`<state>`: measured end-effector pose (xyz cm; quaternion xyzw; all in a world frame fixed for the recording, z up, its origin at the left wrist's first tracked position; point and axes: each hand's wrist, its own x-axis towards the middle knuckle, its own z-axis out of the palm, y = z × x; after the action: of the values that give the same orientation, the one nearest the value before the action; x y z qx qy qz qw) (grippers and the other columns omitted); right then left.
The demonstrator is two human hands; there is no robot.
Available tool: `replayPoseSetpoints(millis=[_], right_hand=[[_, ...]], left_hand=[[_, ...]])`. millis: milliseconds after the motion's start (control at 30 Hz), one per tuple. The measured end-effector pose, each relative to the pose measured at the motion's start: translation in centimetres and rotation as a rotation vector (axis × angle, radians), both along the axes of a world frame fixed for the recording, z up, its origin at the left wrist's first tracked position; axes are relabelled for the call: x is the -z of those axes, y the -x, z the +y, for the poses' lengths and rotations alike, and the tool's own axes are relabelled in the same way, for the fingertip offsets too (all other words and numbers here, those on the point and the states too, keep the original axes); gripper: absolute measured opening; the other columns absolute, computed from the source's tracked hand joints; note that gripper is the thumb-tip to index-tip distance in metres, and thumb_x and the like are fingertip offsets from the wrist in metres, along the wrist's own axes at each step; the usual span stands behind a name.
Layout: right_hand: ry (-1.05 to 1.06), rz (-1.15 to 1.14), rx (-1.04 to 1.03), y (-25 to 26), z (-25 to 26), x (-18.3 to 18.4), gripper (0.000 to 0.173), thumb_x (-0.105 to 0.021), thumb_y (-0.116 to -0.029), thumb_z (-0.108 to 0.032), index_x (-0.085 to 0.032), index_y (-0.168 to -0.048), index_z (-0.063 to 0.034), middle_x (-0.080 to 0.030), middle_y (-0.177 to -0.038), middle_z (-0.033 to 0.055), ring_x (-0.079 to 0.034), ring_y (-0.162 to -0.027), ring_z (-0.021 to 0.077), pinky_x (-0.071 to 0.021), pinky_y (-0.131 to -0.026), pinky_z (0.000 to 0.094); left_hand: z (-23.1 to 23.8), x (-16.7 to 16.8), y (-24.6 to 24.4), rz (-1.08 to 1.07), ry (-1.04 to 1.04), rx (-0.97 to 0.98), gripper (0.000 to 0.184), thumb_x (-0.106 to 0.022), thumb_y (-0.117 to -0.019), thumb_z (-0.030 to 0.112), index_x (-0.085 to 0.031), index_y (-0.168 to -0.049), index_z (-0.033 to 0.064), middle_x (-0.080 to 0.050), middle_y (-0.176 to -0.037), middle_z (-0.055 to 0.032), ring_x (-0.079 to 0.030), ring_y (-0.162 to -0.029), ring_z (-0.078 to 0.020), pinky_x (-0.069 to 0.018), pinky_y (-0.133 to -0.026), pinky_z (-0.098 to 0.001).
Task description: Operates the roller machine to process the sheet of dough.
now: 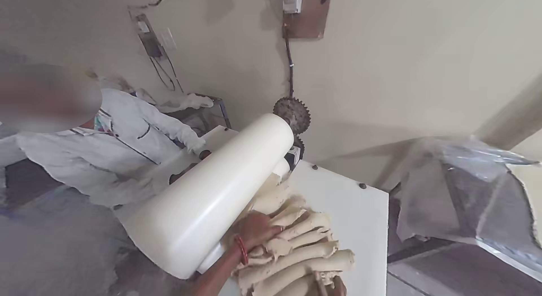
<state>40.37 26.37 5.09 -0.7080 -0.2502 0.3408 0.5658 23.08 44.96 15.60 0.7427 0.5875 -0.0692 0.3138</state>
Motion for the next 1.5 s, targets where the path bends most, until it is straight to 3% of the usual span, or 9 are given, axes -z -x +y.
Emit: replayPoseSetpoints(millis=[100, 167, 333, 400, 500, 600, 700, 1033, 1500], right_hand=[[-0.105, 0.047, 0.092, -2.6, 2.1, -0.7, 0.038, -0.067, -0.0912, -0.022, -0.063, -0.110, 0.0107, -0.067, -0.092, 0.0110, -0.065, -0.081, 0.0086, -0.0562, -0.076, 0.0314], [-0.161, 0.048, 0.051, -5.0, 2.7, -1.5, 0.027, -0.064, -0.0930, -0.018, -0.068, -0.103, 0.0069, -0.070, -0.083, 0.0027, -0.066, -0.073, 0.0029, -0.0587, -0.073, 0.0276], [-0.064, -0.139, 0.009, -11.7, 3.9, -3.7, 0.043, -0.063, -0.0929, -0.022, -0.064, -0.123, 0.0089, -0.071, -0.102, 0.0100, -0.066, -0.087, 0.0044, -0.0568, -0.082, 0.0285], [0.126, -0.252, -0.001, -13.1, 4.6, -3.7, 0.056, -0.066, -0.0940, -0.035, -0.061, -0.134, 0.0037, -0.070, -0.116, 0.0198, -0.066, -0.104, 0.0240, -0.0516, -0.094, 0.0483], [0.266, -0.354, -0.029, -13.7, 5.1, -2.9, 0.070, -0.063, -0.0937, -0.049, -0.058, -0.139, 0.0037, -0.061, -0.132, 0.0305, -0.057, -0.124, 0.0468, -0.0398, -0.103, 0.0684], [0.259, -0.327, -0.014, -13.6, 4.8, -2.6, 0.071, -0.064, -0.0938, -0.050, -0.057, -0.139, 0.0040, -0.060, -0.135, 0.0297, -0.056, -0.126, 0.0439, -0.0405, -0.105, 0.0642], [0.226, -0.295, 0.004, -13.6, 4.8, -2.4, 0.070, -0.065, -0.0929, -0.050, -0.058, -0.137, 0.0040, -0.062, -0.131, 0.0283, -0.058, -0.122, 0.0411, -0.0428, -0.103, 0.0618], [0.163, -0.287, 0.017, -13.7, 4.3, -2.1, 0.062, -0.063, -0.0921, -0.046, -0.064, -0.129, 0.0035, -0.066, -0.122, 0.0264, -0.061, -0.114, 0.0393, -0.0441, -0.098, 0.0616], [0.208, -0.277, 0.035, -13.3, 4.7, -2.5, 0.062, -0.062, -0.0928, -0.051, -0.065, -0.130, -0.0008, -0.066, -0.121, 0.0261, -0.061, -0.113, 0.0420, -0.0444, -0.094, 0.0659]], left_hand=[[-3.2, -0.6, -0.3, -0.120, -0.033, -0.093, 0.060, -0.060, -0.0949, 0.058, -0.071, -0.107, 0.0003, -0.070, -0.102, -0.0220, -0.066, -0.101, -0.0394, -0.0500, -0.091, -0.0614], [-5.4, -1.2, -1.2, -0.198, -0.012, -0.158, 0.057, -0.061, -0.0949, 0.057, -0.071, -0.106, 0.0014, -0.070, -0.096, -0.0199, -0.067, -0.095, -0.0369, -0.0516, -0.087, -0.0594], [-8.6, 1.3, -4.5, -0.555, 0.037, -0.332, 0.051, -0.065, -0.0932, 0.052, -0.072, -0.096, 0.0017, -0.064, -0.078, -0.0107, -0.062, -0.075, -0.0253, -0.0509, -0.072, -0.0487], [-8.2, 3.3, -5.5, -0.588, 0.103, -0.348, 0.053, -0.061, -0.0969, 0.052, -0.070, -0.101, -0.0001, -0.063, -0.082, -0.0128, -0.062, -0.078, -0.0261, -0.0512, -0.076, -0.0490], [-5.8, 2.6, -6.3, -0.289, -0.058, -0.200, 0.057, -0.045, -0.1048, 0.052, -0.071, -0.114, 0.0028, -0.071, -0.105, -0.0173, -0.067, -0.103, -0.0319, -0.0512, -0.094, -0.0529], [-3.2, 3.9, -4.6, -0.084, -0.627, -0.147, 0.054, -0.054, -0.1005, 0.047, -0.063, -0.138, 0.0094, -0.057, -0.147, -0.0153, -0.046, -0.142, -0.0385, -0.0326, -0.117, -0.0604], [-0.7, 5.2, -1.6, 0.152, -0.791, -0.151, 0.082, -0.074, -0.0871, 0.033, -0.040, -0.155, 0.0015, -0.038, -0.162, -0.0174, -0.039, -0.147, -0.0371, -0.0379, -0.114, -0.0556], [-0.7, 2.6, -1.6, 0.299, -0.459, -0.352, 0.062, -0.069, -0.0943, 0.015, -0.047, -0.151, 0.0025, -0.056, -0.146, -0.0203, -0.060, -0.129, -0.0381, -0.0486, -0.105, -0.0542], [-4.8, -4.9, -4.5, -0.136, -0.252, -0.298, 0.045, -0.061, -0.0989, 0.008, -0.057, -0.144, 0.0059, -0.068, -0.131, -0.0187, -0.065, -0.122, -0.0347, -0.0465, -0.109, -0.0501]])
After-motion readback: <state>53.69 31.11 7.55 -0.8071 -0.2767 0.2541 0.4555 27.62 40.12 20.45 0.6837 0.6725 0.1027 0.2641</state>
